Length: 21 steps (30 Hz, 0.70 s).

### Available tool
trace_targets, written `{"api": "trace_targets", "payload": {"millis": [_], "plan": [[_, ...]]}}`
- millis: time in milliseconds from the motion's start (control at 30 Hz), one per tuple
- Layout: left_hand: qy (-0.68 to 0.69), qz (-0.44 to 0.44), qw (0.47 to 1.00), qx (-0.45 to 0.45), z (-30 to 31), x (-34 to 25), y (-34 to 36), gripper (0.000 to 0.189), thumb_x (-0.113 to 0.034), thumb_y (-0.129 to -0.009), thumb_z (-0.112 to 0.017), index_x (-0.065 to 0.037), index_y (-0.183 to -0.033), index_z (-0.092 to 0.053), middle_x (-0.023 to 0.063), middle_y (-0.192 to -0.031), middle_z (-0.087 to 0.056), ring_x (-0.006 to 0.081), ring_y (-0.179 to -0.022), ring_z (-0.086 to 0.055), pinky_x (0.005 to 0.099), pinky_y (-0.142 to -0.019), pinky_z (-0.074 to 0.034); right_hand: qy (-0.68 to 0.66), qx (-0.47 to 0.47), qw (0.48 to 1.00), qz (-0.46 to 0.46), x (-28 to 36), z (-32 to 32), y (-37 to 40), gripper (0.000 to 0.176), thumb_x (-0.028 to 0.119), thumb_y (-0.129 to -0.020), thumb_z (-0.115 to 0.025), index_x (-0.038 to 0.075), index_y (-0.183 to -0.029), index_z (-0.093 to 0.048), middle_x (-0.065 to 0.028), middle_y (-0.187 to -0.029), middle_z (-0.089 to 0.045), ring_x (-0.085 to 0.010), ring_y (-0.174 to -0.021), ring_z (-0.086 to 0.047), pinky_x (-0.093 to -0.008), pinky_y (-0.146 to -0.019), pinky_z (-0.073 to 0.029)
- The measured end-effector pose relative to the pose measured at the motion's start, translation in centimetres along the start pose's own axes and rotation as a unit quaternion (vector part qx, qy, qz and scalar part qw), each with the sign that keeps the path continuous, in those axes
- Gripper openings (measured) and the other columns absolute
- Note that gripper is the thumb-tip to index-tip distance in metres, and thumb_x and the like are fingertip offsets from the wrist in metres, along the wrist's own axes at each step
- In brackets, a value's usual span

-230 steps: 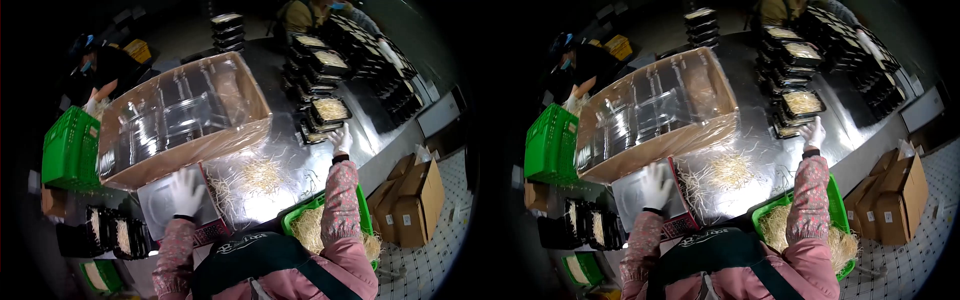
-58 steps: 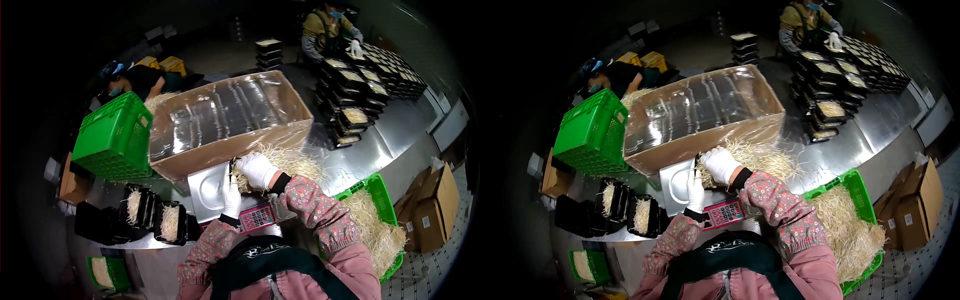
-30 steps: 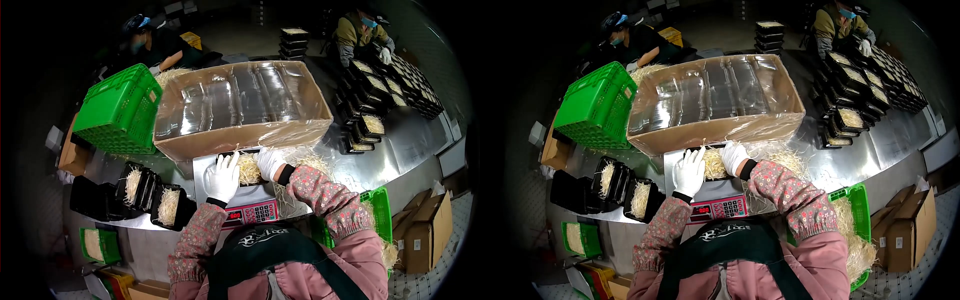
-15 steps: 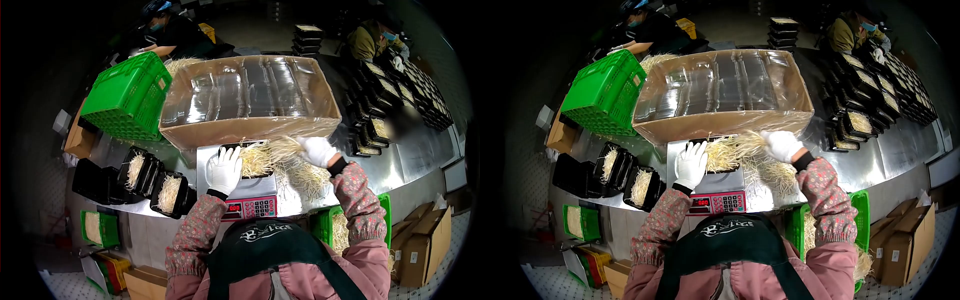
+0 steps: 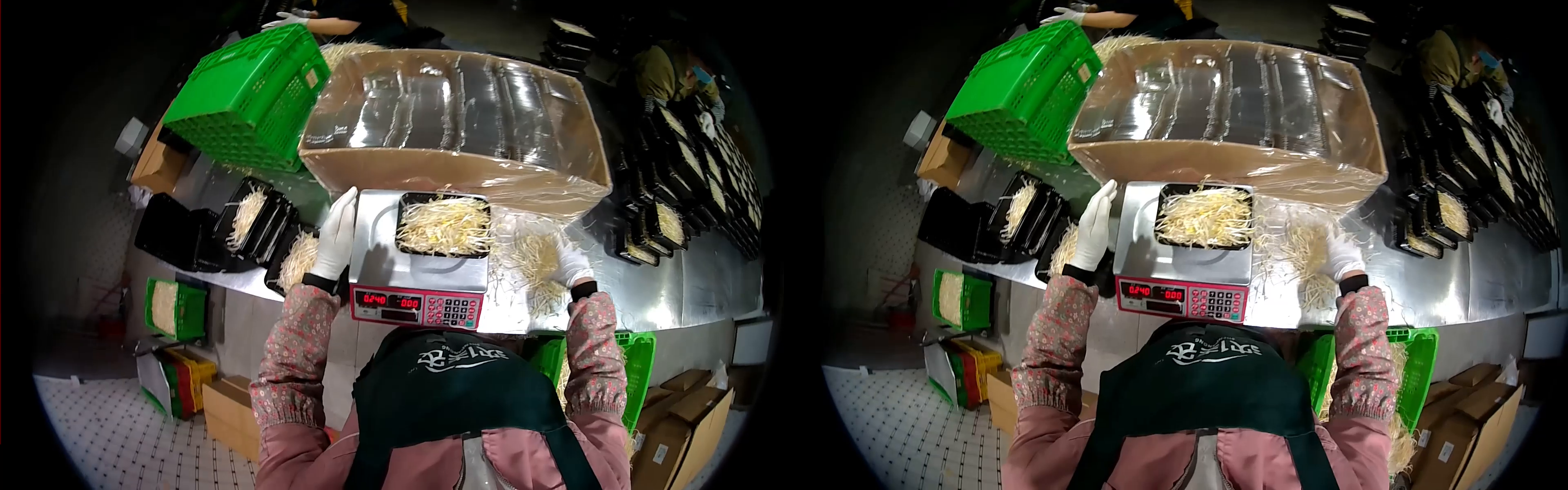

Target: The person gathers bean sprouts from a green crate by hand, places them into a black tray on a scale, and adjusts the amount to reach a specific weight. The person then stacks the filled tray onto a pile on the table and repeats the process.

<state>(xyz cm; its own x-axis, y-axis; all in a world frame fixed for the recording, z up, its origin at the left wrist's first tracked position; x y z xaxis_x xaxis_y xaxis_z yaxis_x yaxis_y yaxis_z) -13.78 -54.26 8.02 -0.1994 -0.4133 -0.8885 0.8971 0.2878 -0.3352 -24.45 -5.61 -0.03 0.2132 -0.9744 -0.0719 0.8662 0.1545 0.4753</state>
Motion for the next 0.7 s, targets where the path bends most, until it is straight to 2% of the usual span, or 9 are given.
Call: {"api": "trace_targets", "payload": {"millis": [67, 133, 167, 200, 267, 333, 400, 567, 700], "plan": [[0.019, 0.035, 0.999, 0.008, 0.0, 0.3, 0.3, 0.037, -0.014, -0.103, -0.039, 0.006, -0.132, -0.052, 0.0175, -0.134, -0.056, 0.0254, -0.127, -0.05, 0.0343, -0.11, -0.035, -0.048, -0.191, 0.974, 0.113, 2.1, 4.6, 1.1, 0.101, 0.04, -0.069, -0.082, 0.009, -0.15, -0.03, -0.0194, -0.145, -0.043, -0.0391, -0.129, -0.047, -0.0429, -0.104, -0.043], [-0.014, 0.019, 0.999, 0.035, -1.7, 0.0, 0.2, 0.039, -0.013, -0.103, -0.038, 0.006, -0.137, -0.045, 0.0201, -0.139, -0.05, 0.0281, -0.131, -0.046, 0.0351, -0.112, -0.034, -0.173, -0.28, 0.911, 0.248, 7.3, 11.3, 4.5, 0.086, 0.038, -0.077, -0.076, 0.007, -0.147, -0.036, -0.0196, -0.144, -0.045, -0.0378, -0.13, -0.046, -0.0428, -0.106, -0.041], [-0.139, -0.092, 0.983, 0.07, -3.0, -0.9, 0.5, 0.044, -0.013, -0.103, -0.038, 0.004, -0.144, -0.037, 0.0217, -0.145, -0.043, 0.0313, -0.134, -0.042, 0.0366, -0.113, -0.032, -0.21, -0.314, 0.869, 0.32, 10.6, 13.9, 6.2, 0.083, 0.038, -0.08, -0.074, 0.006, -0.147, -0.036, -0.0195, -0.144, -0.046, -0.0371, -0.131, -0.046, -0.0431, -0.107, -0.039], [-0.031, -0.001, 0.998, 0.061, -4.5, 0.1, 0.2, 0.049, -0.013, -0.101, -0.041, 0.002, -0.147, -0.032, 0.0215, -0.148, -0.039, 0.0338, -0.138, -0.038, 0.0378, -0.114, -0.031, -0.178, -0.346, 0.854, 0.346, 13.5, 14.6, 6.9, 0.08, 0.041, -0.084, -0.07, 0.006, -0.147, -0.036, -0.0191, -0.145, -0.045, -0.0353, -0.133, -0.043, -0.0449, -0.11, -0.035], [-0.219, -0.158, 0.961, 0.05, -7.3, -0.3, 0.4, 0.053, -0.017, -0.1, -0.045, 0.0, -0.148, -0.032, 0.0213, -0.149, -0.038, 0.0351, -0.14, -0.034, 0.0389, -0.115, -0.03, -0.154, -0.337, 0.858, 0.355, 19.1, 13.8, 6.1, 0.087, 0.056, -0.088, -0.059, 0.004, -0.15, -0.029, -0.0209, -0.149, -0.039, -0.0347, -0.141, -0.034, -0.0499, -0.114, -0.026], [-0.16, -0.108, 0.979, 0.066, -9.4, -2.7, 0.4, 0.058, -0.02, -0.097, -0.049, 0.0, -0.148, -0.031, 0.0211, -0.15, -0.037, 0.0359, -0.141, -0.032, 0.0398, -0.116, -0.029, -0.127, -0.226, 0.909, 0.326, 23.6, 9.0, 2.2, 0.092, 0.06, -0.088, -0.053, 0.002, -0.152, -0.022, -0.0235, -0.154, -0.029, -0.0384, -0.144, -0.026, -0.0507, -0.117, -0.02], [-0.278, -0.138, 0.939, 0.148, -11.2, -4.2, 0.7, 0.063, -0.026, -0.093, -0.054, 0.0, -0.146, -0.035, 0.0216, -0.147, -0.041, 0.0362, -0.139, -0.036, 0.0447, -0.114, -0.031, -0.103, -0.274, 0.891, 0.348, 26.2, 6.3, 1.8, 0.091, 0.057, -0.085, -0.055, 0.0, -0.15, -0.027, -0.023, -0.157, -0.024, -0.0398, -0.147, -0.015, -0.0511, -0.118, -0.016], [-0.315, -0.158, 0.91, 0.216, -11.9, -5.2, 1.1, 0.068, -0.039, -0.09, -0.059, -0.003, -0.144, -0.04, 0.0182, -0.144, -0.046, 0.0343, -0.129, -0.047, 0.0513, -0.109, -0.033, -0.079, -0.176, 0.882, 0.43, 23.5, 8.7, 1.8, 0.081, 0.049, -0.08, -0.068, 0.007, -0.144, -0.041, -0.0228, -0.148, -0.037, -0.0392, -0.14, -0.03, -0.0531, -0.113, -0.027], [-0.366, -0.175, 0.89, 0.21, -12.9, -5.1, 1.0, 0.067, -0.041, -0.09, -0.059, -0.005, -0.144, -0.042, 0.0163, -0.137, -0.053, 0.034, -0.122, -0.051, 0.0479, -0.105, -0.035, -0.043, -0.179, 0.909, 0.375, 20.4, 11.7, 2.9, 0.08, 0.055, -0.074, -0.073, 0.018, -0.141, -0.051, -0.0222, -0.155, -0.025, -0.0438, -0.143, -0.024, -0.0518, -0.114, -0.027]]}}
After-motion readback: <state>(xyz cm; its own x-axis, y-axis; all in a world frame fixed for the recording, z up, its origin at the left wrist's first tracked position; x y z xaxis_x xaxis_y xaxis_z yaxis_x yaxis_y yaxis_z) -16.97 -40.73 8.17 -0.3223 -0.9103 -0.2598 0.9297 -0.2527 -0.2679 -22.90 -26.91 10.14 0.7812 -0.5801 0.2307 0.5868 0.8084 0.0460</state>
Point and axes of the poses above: each hand's wrist, its own y-axis away from the middle knuckle, its own z-axis out of the back of the hand, x = y × z, the point moved 5 cm from there along -y, towards the middle knuckle
